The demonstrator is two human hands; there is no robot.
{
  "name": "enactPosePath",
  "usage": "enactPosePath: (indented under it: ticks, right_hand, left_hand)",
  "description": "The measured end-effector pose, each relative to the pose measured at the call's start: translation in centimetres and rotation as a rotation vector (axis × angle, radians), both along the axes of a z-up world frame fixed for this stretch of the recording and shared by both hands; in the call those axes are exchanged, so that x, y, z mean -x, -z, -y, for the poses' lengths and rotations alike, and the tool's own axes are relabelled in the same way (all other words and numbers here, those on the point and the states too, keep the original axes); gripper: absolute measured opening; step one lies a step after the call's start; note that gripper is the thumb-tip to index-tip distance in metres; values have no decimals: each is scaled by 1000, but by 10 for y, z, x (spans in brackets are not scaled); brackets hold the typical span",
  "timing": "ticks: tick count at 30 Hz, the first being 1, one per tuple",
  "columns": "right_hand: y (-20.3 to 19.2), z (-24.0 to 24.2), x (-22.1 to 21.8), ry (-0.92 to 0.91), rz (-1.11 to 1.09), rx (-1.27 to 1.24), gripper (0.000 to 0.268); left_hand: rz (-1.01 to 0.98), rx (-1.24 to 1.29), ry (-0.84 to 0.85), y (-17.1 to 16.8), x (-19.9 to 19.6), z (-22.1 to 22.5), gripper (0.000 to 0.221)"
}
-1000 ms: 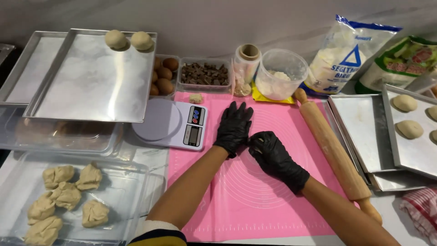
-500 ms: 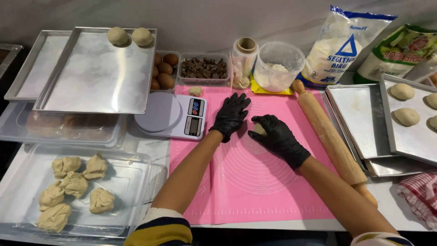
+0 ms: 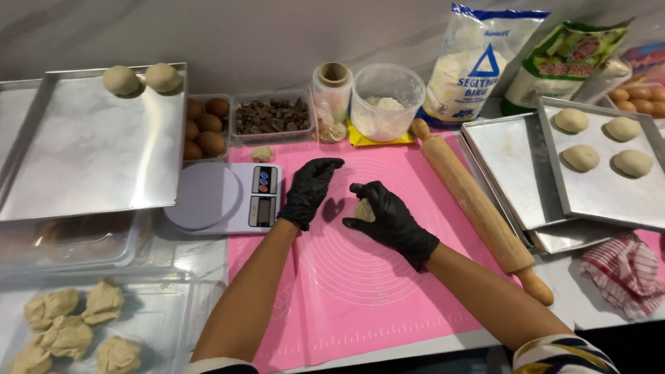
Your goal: Rounding small portions of dough into balls and rolling them flat using a rolling pin on a silicone mat.
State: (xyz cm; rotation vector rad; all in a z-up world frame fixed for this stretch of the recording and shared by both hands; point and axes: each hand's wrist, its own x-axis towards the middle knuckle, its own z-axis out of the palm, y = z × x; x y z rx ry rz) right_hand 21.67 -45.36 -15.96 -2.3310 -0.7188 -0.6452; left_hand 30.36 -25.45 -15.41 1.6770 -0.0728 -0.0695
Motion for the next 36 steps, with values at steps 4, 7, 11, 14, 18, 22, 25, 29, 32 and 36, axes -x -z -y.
enactPosePath:
  ticks: [4,7,11,14,18,22,25,29,32,36]
  right_hand:
    - [-9,6,6,-9,-18,-115,57]
    - [-20,-6,13,-135,-6,-195,39]
    - [-26,-19,14,-265,40,-19,53]
    - [-5,-17,5,-281,25,-23,50]
    - [-1,-12,7,-225,-26,-310,28]
    - [-39,-17,20,-247,54,-236,21]
    - [-43,-17,12,-304,172,-63,23]
    - [-14,-16,15,-229,-324,-242,30]
    - [-7,-11,18,-212,-184,-81,45]
    - [3,-7,-1,-249,57,-29,50]
  left_hand:
    - [74,-165,39,-2,4,2,32]
    - [19,-309,26,13,-4,6,27]
    - [108,-96,-64,20,-3,6,27]
    - [101,-125,-117,25,-9,7,27]
    - [85,-333,-150,25,-13,7,27]
    - [60,-350,-155,28,-13,7,27]
    - [44,-394,-141,24,-9,8,28]
    - [71,-373,-154,22,-8,9,27]
    - [75,-373,-162,29,-10,9,27]
    - [61,-394,-168,19,-4,9,27]
